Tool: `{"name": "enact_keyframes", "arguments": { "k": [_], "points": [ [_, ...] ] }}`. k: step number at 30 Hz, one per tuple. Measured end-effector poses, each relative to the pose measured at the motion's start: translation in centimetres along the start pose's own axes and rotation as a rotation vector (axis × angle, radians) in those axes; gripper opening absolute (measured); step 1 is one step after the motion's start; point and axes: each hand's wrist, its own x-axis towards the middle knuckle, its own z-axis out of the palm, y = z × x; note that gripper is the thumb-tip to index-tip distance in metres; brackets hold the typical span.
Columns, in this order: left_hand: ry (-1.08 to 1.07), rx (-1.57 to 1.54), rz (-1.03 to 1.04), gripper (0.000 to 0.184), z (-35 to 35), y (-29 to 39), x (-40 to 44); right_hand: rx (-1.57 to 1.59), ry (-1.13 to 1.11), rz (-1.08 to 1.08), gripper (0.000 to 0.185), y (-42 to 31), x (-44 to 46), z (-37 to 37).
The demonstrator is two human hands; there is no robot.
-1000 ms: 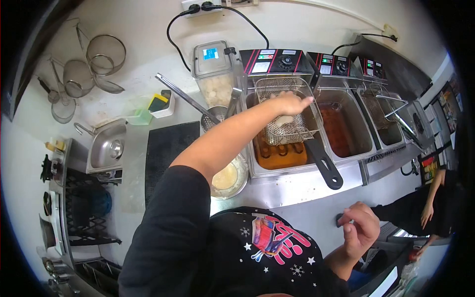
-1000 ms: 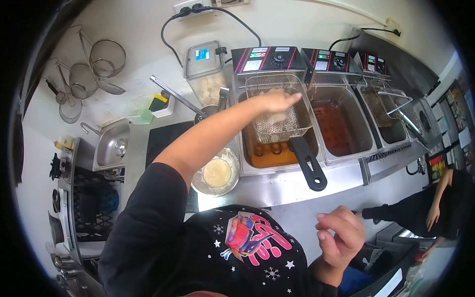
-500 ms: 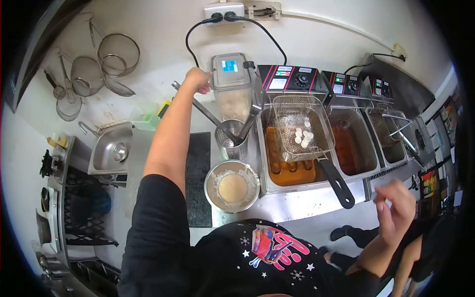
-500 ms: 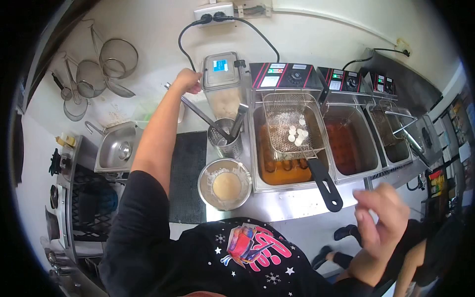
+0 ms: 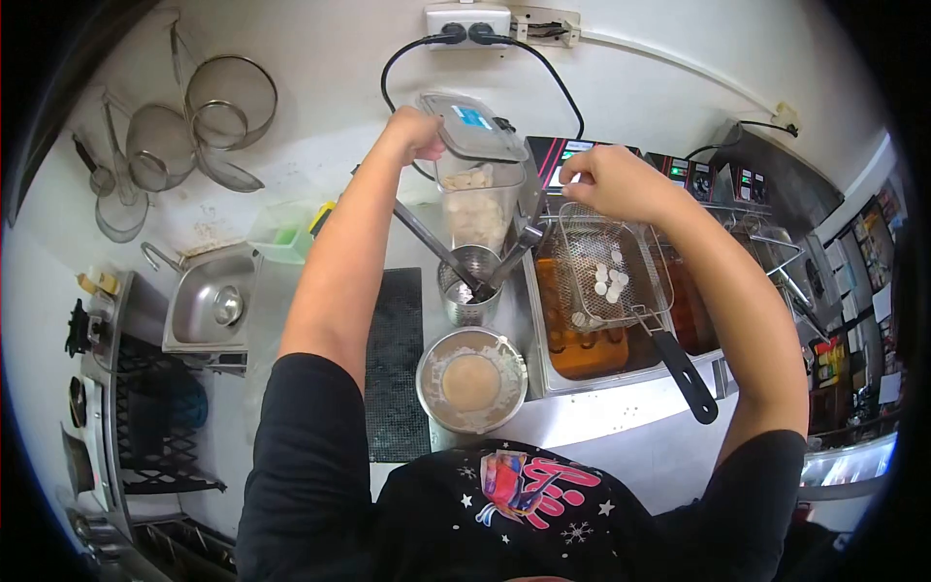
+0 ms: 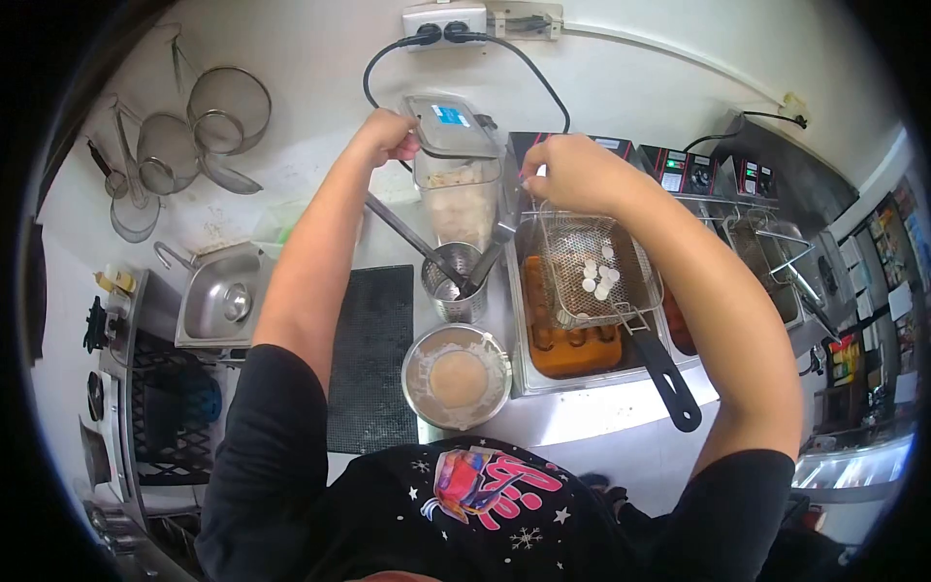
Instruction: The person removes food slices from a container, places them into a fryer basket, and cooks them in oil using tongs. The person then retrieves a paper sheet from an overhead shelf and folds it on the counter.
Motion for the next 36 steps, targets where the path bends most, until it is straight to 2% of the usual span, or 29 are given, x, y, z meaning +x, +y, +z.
{"name": "enact_keyframes", "arguments": {
  "k": [2, 4, 5, 8, 12, 16, 19, 21, 23, 25, 26, 28, 30, 31, 33, 34, 36],
  "points": [
    [-0.015, -0.089, -0.018, 0.027, -0.2, -1.0, -0.1, -0.039, -0.025, -0.01, 0.022, 0.7, 2.0, 0.5],
    [0.001, -0.025, 0.0, 0.027, -0.1, -2.4, -0.1, -0.07, -0.078, 0.014, 0.022, 0.8, 3.6, 0.5],
    [0.009, 0.004, 0.005, 0.027, 0.1, -3.2, -0.2, -0.061, -0.176, 0.097, 0.022, 0.7, 4.4, 0.2],
    [0.036, 0.034, 0.085, 0.031, -0.1, -3.2, -1.8, -0.173, -0.224, 0.033, 0.021, 1.7, 6.7, 0.3],
    [0.165, 0.058, 0.267, 0.021, -1.6, -1.7, -6.4, -0.276, -0.329, 0.097, 0.019, 0.8, 9.2, -1.2],
    [0.11, -0.137, 0.301, 0.015, -5.2, -3.0, -10.5, -0.314, -0.374, 0.068, 0.018, 1.1, 13.0, -0.1],
    [0.112, -0.142, 0.328, 0.008, -8.0, -4.5, -15.3, -0.026, -0.552, 0.036, 0.023, 1.2, 16.6, 3.9],
    [0.175, -0.249, 0.442, 0.007, -9.5, -7.0, -18.1, 0.056, -0.683, 0.004, 0.03, 0.8, 18.5, 8.2],
    [0.245, -0.27, 0.4, 0.01, -11.4, -8.5, -21.3, 0.06, -0.925, 0.101, 0.05, 0.2, 19.9, 12.2],
    [0.276, -0.262, 0.308, 0.01, -13.4, -9.6, -24.4, -0.03, -0.986, 0.14, 0.067, 1.1, 20.8, 16.5],
    [0.314, -0.282, 0.318, 0.011, -14.1, -10.8, -25.5, -0.077, -1.014, 0.156, 0.076, 1.0, 21.2, 17.6],
    [0.386, -0.314, 0.335, 0.013, -15.0, -12.7, -27.1, -0.104, -1.189, 0.041, 0.086, 0.4, 21.5, 18.0],
    [0.44, -0.337, 0.331, 0.014, -15.5, -14.0, -28.7, 0.02, -1.338, 0.092, 0.093, 1.0, 21.7, 18.8],
    [0.47, -0.338, 0.311, 0.015, -15.5, -14.1, -29.3, 0.153, -1.384, 0.206, 0.094, 1.6, 21.9, 19.1],
    [0.488, -0.348, 0.286, 0.015, -15.6, -15.3, -30.3, 0.244, -1.343, 0.323, 0.08, 2.2, 22.2, 19.3],
    [0.497, -0.351, 0.28, 0.015, -15.8, -15.8, -30.7, 0.206, -1.258, 0.319, 0.065, 2.1, 22.2, 19.3],
    [0.502, -0.377, 0.281, 0.016, -15.9, -16.7, -31.3, 0.161, -1.157, 0.325, 0.053, 1.7, 22.0, 19.2]
  ]
}}
